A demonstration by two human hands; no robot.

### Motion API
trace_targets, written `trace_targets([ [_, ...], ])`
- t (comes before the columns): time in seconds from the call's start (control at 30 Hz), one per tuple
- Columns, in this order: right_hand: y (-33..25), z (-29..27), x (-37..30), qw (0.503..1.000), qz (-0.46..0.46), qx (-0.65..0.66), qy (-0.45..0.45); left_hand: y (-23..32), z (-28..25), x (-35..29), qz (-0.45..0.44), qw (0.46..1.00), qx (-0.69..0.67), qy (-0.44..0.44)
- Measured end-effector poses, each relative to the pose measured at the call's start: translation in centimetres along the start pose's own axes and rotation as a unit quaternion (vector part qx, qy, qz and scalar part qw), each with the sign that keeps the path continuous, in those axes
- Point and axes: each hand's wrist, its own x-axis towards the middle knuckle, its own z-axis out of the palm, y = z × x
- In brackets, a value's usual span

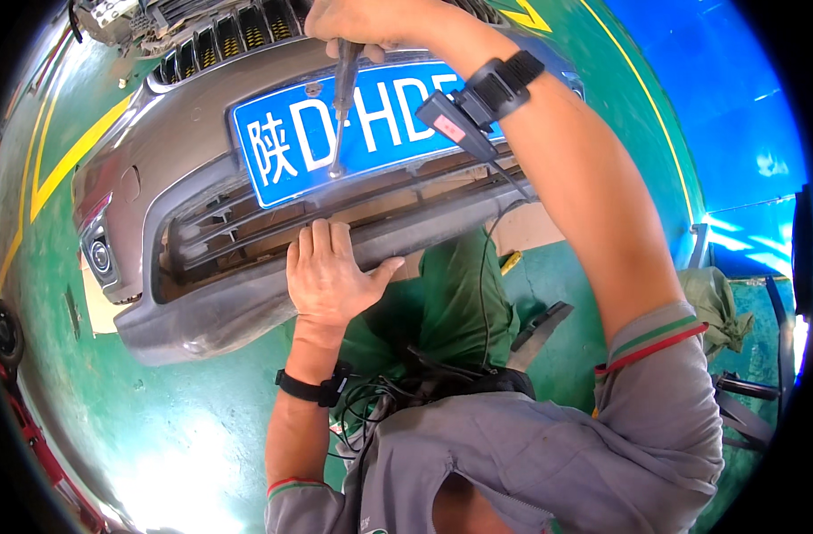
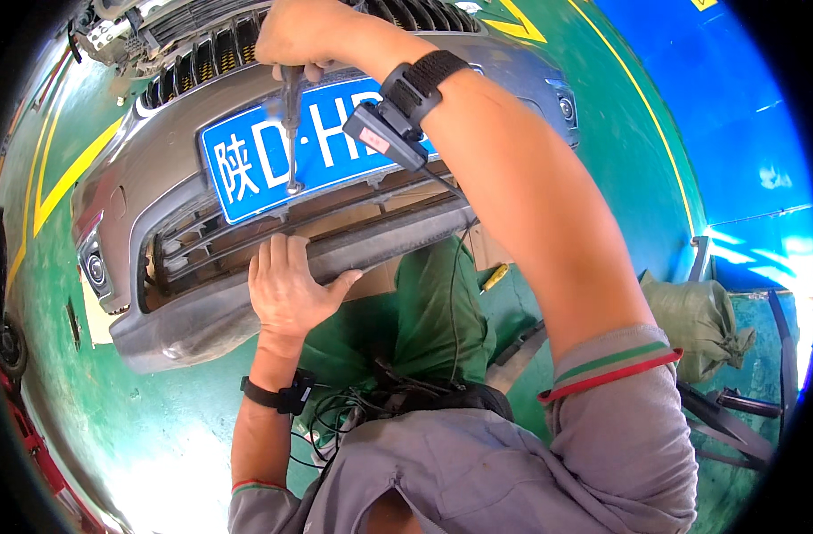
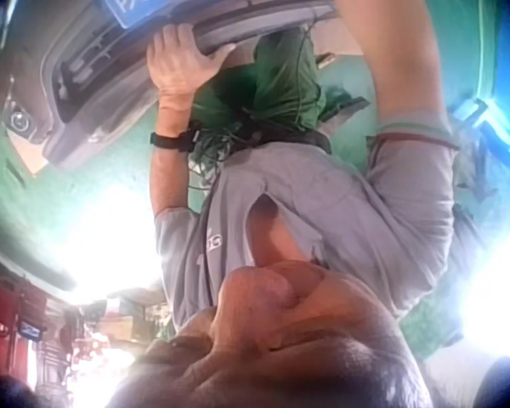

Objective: The person removes the license plate using a screwdriver, then detaches the front grille and lower trim from a car bumper by hand and using a tool.

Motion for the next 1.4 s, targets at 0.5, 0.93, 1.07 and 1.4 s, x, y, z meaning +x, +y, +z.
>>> trace_targets([
  [0.5,2.0,-0.5,2.9,0.925,-0.048,-0.37,-0.07,0.1,0.4,0.5,0.004,1.0,-0.01,-0.002],
  [0.93,2.7,13.1,-24.0,0.944,-0.201,-0.158,0.21,0.1,0.1,0.2,-0.014,0.999,0.002,-0.039],
  [1.07,1.5,15.3,-25.7,0.968,-0.099,-0.017,0.23,0.1,-0.1,0.2,0.0,1.0,-0.028,-0.004],
  [1.4,1.7,18.2,-25.5,0.85,0.139,0.427,0.275,0.0,-0.9,0.3,-0.006,0.996,-0.082,-0.037],
])
